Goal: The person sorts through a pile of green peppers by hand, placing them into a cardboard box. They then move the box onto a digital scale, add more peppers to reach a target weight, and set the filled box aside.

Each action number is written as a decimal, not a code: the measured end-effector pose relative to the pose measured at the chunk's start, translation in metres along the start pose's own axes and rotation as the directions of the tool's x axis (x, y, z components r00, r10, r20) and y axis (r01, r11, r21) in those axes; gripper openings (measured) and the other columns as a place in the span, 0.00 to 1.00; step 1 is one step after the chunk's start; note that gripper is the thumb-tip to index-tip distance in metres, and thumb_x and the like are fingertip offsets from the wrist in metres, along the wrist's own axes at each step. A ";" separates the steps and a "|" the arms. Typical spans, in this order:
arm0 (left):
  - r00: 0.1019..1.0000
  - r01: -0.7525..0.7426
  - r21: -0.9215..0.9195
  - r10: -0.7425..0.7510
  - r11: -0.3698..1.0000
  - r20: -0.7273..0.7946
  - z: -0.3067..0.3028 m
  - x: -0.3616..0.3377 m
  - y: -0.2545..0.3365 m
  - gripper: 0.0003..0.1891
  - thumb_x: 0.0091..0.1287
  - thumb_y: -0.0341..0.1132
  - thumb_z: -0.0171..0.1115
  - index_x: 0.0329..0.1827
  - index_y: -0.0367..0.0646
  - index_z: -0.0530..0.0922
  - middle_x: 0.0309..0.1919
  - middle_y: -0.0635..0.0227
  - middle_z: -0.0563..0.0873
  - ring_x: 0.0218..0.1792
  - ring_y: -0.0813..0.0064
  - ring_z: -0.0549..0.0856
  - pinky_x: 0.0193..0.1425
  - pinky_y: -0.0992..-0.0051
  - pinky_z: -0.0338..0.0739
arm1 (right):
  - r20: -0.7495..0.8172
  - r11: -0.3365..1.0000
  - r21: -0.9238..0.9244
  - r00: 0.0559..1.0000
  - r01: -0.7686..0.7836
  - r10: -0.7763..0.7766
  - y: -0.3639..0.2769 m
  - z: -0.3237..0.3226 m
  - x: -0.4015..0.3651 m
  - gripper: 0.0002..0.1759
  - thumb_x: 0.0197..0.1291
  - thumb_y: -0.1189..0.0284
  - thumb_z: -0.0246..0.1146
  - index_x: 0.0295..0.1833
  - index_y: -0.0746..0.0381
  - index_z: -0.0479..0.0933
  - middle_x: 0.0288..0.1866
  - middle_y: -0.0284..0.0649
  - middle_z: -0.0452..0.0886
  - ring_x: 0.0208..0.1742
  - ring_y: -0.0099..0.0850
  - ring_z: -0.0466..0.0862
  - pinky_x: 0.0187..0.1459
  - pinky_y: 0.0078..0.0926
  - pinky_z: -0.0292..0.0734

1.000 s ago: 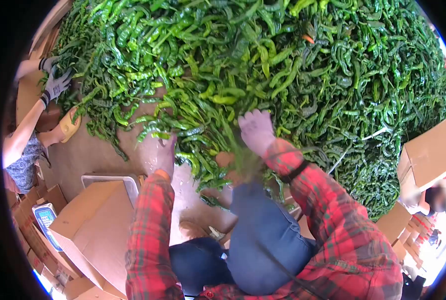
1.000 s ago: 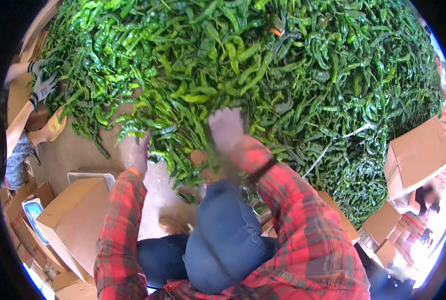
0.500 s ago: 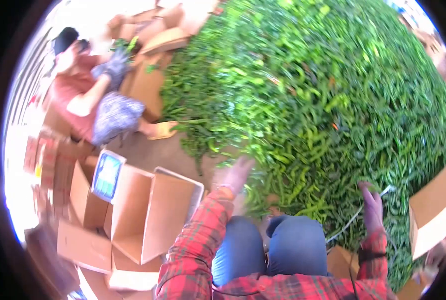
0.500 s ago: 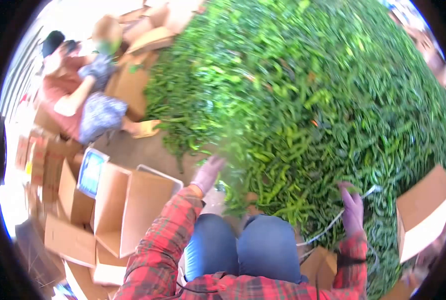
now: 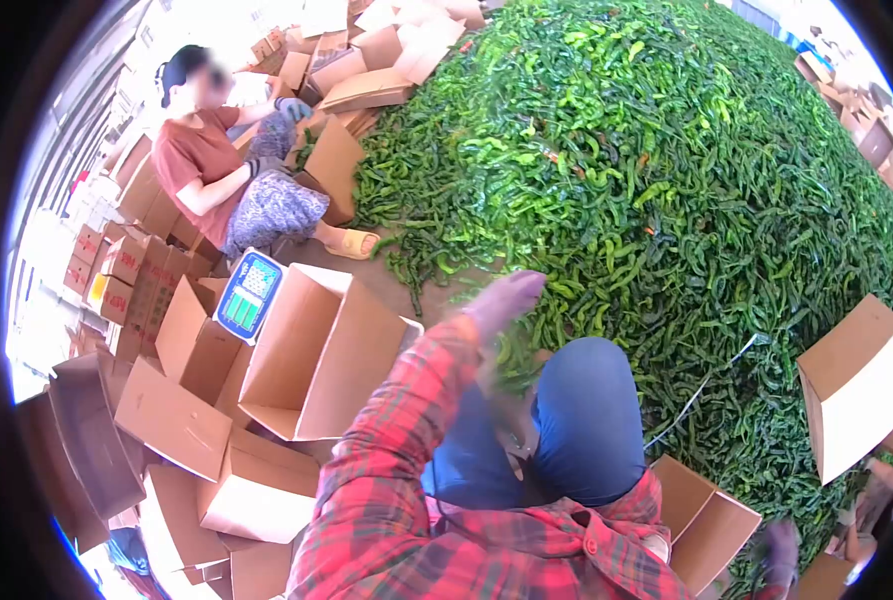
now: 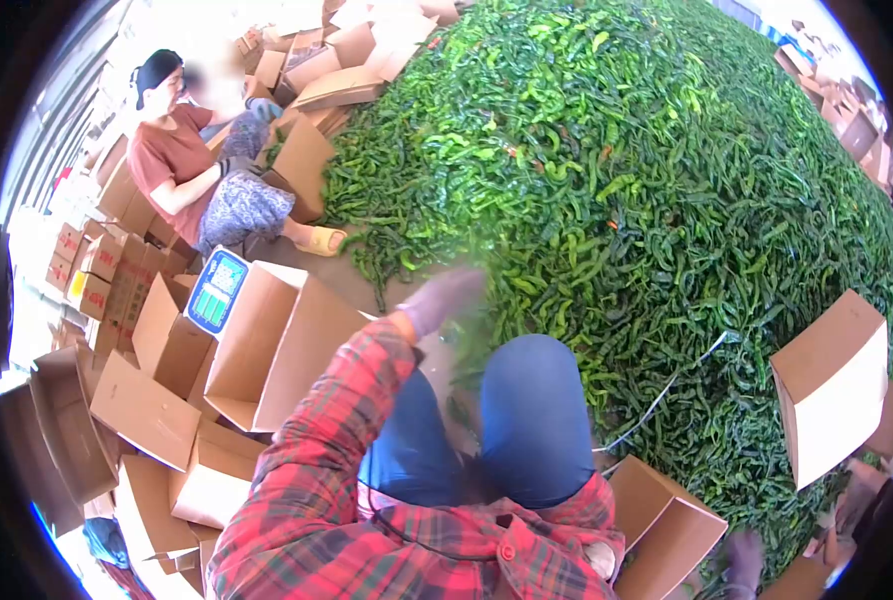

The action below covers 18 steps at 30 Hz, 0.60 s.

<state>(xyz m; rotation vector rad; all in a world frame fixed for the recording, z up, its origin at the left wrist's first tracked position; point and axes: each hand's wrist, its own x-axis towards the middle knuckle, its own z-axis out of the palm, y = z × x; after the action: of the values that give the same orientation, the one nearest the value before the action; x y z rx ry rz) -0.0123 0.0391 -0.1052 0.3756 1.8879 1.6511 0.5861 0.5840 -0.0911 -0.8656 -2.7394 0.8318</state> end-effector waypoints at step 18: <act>0.786 0.224 -0.202 -0.299 0.953 -0.541 0.035 -0.009 -0.043 0.26 0.72 0.56 0.52 0.57 0.43 0.79 0.53 0.55 0.83 0.54 0.58 0.80 0.62 0.64 0.72 | 0.258 0.651 0.678 0.940 -0.342 0.224 -0.299 0.115 0.164 0.35 0.65 0.60 0.63 0.74 0.61 0.65 0.56 0.38 0.78 0.50 0.28 0.82 0.52 0.25 0.78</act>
<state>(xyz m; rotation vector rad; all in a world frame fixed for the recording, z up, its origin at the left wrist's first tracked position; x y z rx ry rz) 0.0227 0.0537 -0.1466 -0.4797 2.1036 1.7983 0.2721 0.4211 -0.0266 -1.0658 -2.0497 1.9244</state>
